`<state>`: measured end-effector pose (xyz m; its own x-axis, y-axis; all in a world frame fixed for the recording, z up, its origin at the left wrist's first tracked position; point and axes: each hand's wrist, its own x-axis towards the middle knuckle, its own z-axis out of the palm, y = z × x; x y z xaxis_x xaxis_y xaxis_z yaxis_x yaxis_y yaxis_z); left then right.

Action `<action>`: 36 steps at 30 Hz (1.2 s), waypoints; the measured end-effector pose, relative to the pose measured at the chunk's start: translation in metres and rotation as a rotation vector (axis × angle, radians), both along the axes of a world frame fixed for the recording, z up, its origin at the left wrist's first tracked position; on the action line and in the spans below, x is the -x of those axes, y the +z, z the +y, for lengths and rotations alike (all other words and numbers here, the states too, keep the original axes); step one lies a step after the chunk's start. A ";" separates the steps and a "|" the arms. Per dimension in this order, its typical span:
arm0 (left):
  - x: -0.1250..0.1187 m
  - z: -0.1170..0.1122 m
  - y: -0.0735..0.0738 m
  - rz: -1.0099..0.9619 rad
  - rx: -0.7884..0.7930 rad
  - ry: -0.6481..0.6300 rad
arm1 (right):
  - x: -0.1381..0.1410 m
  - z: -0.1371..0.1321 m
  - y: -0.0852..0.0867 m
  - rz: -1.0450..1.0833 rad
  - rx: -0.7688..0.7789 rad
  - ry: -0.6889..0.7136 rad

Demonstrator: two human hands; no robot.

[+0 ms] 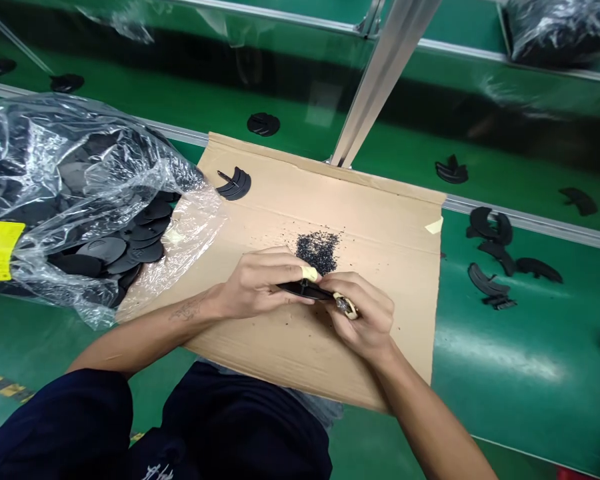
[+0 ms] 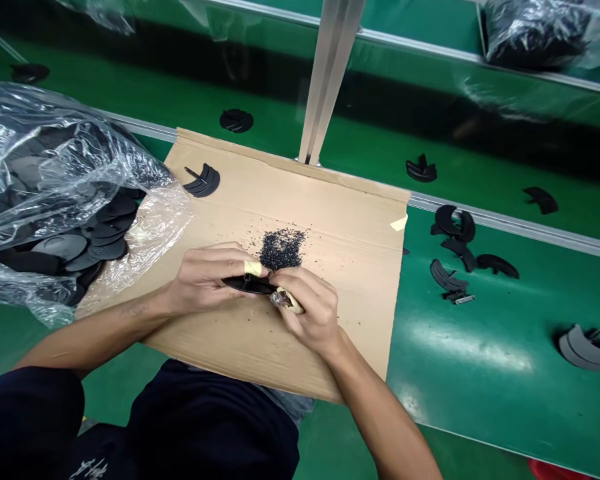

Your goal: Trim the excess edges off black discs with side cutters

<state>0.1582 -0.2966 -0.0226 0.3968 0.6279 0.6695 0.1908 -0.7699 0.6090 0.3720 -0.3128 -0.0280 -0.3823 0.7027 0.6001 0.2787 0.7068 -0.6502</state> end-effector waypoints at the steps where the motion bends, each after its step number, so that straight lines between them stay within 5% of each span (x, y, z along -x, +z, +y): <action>1: 0.000 0.000 0.000 -0.008 0.002 0.012 | 0.000 0.000 0.000 0.000 0.004 0.003; 15: -0.002 -0.004 -0.002 -0.002 0.005 0.071 | 0.002 0.000 -0.004 0.018 0.028 -0.003; 23: -0.001 -0.004 -0.003 -0.017 0.210 -0.010 | 0.000 0.005 0.007 0.081 0.203 -0.029; 26: 0.001 -0.003 -0.005 -0.024 0.236 0.058 | -0.007 0.013 0.008 -0.001 0.253 -0.048; 36: 0.003 0.005 -0.006 0.057 0.138 0.035 | -0.013 0.017 -0.008 -0.471 -0.013 -0.159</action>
<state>0.1550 -0.2915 -0.0285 0.4082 0.7264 0.5528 0.2536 -0.6720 0.6958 0.3855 -0.2961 -0.0357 -0.5028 0.7678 0.3971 0.6448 0.6391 -0.4194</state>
